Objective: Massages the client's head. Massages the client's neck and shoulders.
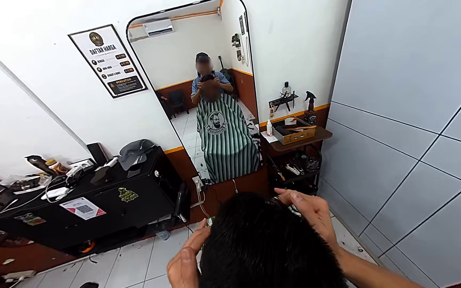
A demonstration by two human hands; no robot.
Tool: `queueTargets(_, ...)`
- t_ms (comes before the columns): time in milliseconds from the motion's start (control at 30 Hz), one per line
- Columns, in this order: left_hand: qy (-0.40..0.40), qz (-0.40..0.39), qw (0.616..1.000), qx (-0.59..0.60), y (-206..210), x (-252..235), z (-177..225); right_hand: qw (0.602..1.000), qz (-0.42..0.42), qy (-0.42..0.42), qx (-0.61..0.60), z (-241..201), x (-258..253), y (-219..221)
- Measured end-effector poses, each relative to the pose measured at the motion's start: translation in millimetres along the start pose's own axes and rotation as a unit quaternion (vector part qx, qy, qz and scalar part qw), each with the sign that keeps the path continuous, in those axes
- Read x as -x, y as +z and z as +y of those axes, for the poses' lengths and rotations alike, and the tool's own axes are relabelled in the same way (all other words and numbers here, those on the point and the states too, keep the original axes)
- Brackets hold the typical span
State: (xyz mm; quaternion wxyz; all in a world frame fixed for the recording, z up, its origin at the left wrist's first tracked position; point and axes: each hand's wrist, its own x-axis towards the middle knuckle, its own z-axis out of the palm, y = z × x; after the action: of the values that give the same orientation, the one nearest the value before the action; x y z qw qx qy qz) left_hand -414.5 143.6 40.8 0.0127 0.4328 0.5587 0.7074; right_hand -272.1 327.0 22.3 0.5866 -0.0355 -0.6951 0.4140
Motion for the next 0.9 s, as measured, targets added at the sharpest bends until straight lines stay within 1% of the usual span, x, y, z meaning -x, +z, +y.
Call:
queueTargets(33, -0.01, -0.027, 0.999, 0.032, -1.4, 0.3, -4.2, 0.999, -0.041, 0.005, -0.017, 0.3, -1.2, -1.4)
queueTargets(100, -0.086, -0.088, 0.984, 0.131, -0.2, -2.5, -1.6, 0.985, -0.158, 0.025, -0.056, 0.6, -5.8, -2.8)
queueTargets(133, -0.103, -0.102, 0.978, 0.151, -0.5, -4.6, -2.3, 0.98, -0.184, 0.025, -0.068, 2.3, -7.2, -2.5)
queueTargets(167, -0.088, -0.1, 0.983, 0.129, -1.4, -5.5, -5.2, 0.983, -0.168, 0.021, -0.064, 3.9, -6.7, -2.4)
queueTargets(233, -0.005, -0.059, 0.998, 0.024, -3.1, -5.7, -15.6, 0.997, -0.066, 0.005, -0.03, 5.9, -2.3, -1.2)
queueTargets(267, 0.018, -0.044, 0.999, 0.003, -4.2, -5.3, -19.3, 0.999, -0.035, -0.002, -0.02, 5.7, -1.2, -0.2)
queueTargets(300, 0.011, -0.042, 0.999, 0.016, -3.2, -4.7, -17.9, 0.999, -0.041, 0.001, -0.026, 4.5, -1.7, 0.1)
queueTargets(367, -0.07, -0.067, 0.991, 0.091, 0.9, -5.5, -3.4, 0.99, -0.124, 0.029, -0.058, 1.1, -3.1, -0.4)
queueTargets(400, -0.095, -0.072, 0.986, 0.115, 2.5, -6.5, 0.4, 0.986, -0.15, 0.03, -0.064, 1.4, -4.0, -1.0)
queueTargets(433, -0.085, -0.067, 0.989, 0.099, 2.4, -6.7, 2.2, 0.988, -0.142, 0.016, -0.052, 2.6, -3.7, -1.7)
queueTargets(500, -0.006, -0.033, 0.999, 0.021, 2.1, -7.0, 5.5, 0.998, -0.054, -0.023, -0.007, 3.7, -1.0, -1.5)
queueTargets(533, 0.02, -0.021, 1.0, -0.005, 2.3, -7.4, 5.0, 0.999, -0.028, -0.036, -0.001, 3.6, -0.3, -0.5)
queueTargets(567, 0.017, -0.018, 1.0, 0.005, 2.9, -7.5, 4.3, 0.999, -0.036, -0.034, -0.008, 3.1, -0.5, -0.3)
queueTargets(633, -0.06, -0.05, 0.994, 0.073, 3.7, -9.5, 3.0, 0.991, -0.124, -0.011, -0.047, 2.3, -2.9, -0.7)
queueTargets(667, -0.09, -0.06, 0.989, 0.098, 4.3, -12.1, 2.3, 0.987, -0.15, -0.005, -0.061, 3.1, -4.1, -1.0)
queueTargets(700, -0.088, -0.061, 0.99, 0.095, 4.1, -12.7, 1.8, 0.99, -0.134, -0.01, -0.052, 4.2, -3.3, -0.9)
queueTargets(767, -0.017, -0.022, 0.999, 0.035, 6.1, -10.5, 3.9, 0.999, -0.043, -0.033, 0.001, 4.5, -0.3, -2.1)
queueTargets(800, 0.013, -0.008, 1.0, 0.006, 6.0, -9.9, 3.8, 0.999, -0.014, -0.038, 0.016, 3.2, 0.5, -2.0)
queueTargets(833, 0.017, -0.009, 1.0, 0.003, 5.7, -9.1, 4.7, 0.999, -0.018, -0.033, 0.011, 1.6, 0.2, -1.8)
queueTargets(867, -0.012, -0.019, 0.999, 0.023, 7.0, -9.2, 10.3, 0.998, -0.055, -0.016, -0.008, 0.6, -1.3, -2.2)
queueTargets(900, -0.06, -0.035, 0.996, 0.053, 8.8, -11.0, 18.1, 0.994, -0.105, 0.001, -0.033, 1.0, -3.5, -2.2)
